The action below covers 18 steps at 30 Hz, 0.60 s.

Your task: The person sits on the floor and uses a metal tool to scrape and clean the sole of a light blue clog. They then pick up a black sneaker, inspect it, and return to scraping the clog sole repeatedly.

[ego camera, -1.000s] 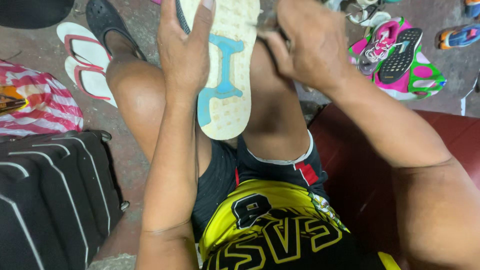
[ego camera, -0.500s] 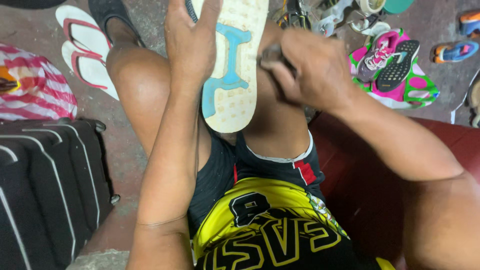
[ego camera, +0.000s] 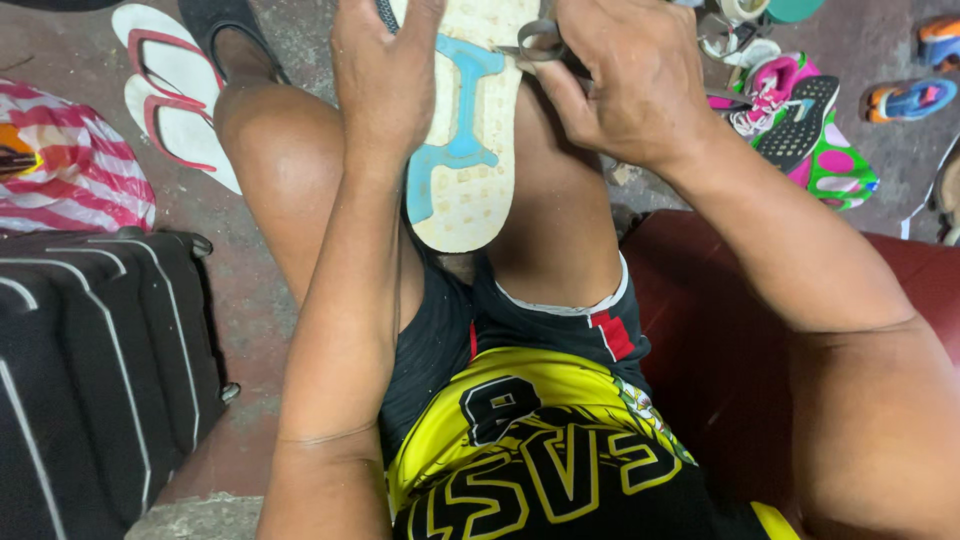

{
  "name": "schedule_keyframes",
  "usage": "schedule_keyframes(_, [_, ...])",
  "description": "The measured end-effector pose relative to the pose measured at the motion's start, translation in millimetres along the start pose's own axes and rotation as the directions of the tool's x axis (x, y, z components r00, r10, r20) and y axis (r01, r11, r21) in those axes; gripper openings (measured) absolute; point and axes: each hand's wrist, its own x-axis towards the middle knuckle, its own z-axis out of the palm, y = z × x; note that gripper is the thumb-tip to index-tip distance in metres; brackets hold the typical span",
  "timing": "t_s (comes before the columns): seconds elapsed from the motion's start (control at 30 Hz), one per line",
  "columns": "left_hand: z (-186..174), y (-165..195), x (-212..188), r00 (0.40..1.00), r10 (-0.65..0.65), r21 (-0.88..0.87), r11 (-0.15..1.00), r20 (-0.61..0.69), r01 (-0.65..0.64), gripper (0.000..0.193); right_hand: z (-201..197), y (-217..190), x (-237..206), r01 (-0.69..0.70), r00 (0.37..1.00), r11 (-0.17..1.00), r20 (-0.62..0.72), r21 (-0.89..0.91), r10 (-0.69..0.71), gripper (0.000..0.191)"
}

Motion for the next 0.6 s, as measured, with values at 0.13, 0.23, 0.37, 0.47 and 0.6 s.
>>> schedule_keyframes(0.13, [-3, 3, 1, 0.997, -0.07, 0.046, 0.997, 0.012, 0.07, 0.039, 0, -5, 3, 0.023, 0.998, 1.0, 0.052, -0.016, -0.022, 0.025])
schedule_keyframes(0.23, [-4, 3, 2, 0.994, -0.101, 0.01, 0.995, 0.031, 0.101, 0.04, -4, -16, 8, 0.042, 0.998, 0.999, 0.039, -0.009, -0.042, 0.023])
schedule_keyframes(0.37, [-3, 1, 2, 0.994, 0.108, 0.043, 0.993, -0.03, -0.106, 0.039, -7, -21, 10, 0.026, 1.0, 0.999, 0.018, -0.044, -0.025, 0.026])
schedule_keyframes(0.47, [-1, -2, 2, 0.999, -0.045, 0.029, 0.999, 0.013, 0.044, 0.036, -3, -20, 2, 0.01, 0.999, 0.999, 0.046, -0.045, -0.008, 0.029])
schedule_keyframes(0.6, [-2, -10, 5, 0.997, 0.034, 0.069, 0.997, -0.065, -0.029, 0.035, 3, -13, -9, 0.003, 0.996, 1.0, 0.084, 0.022, -0.005, 0.024])
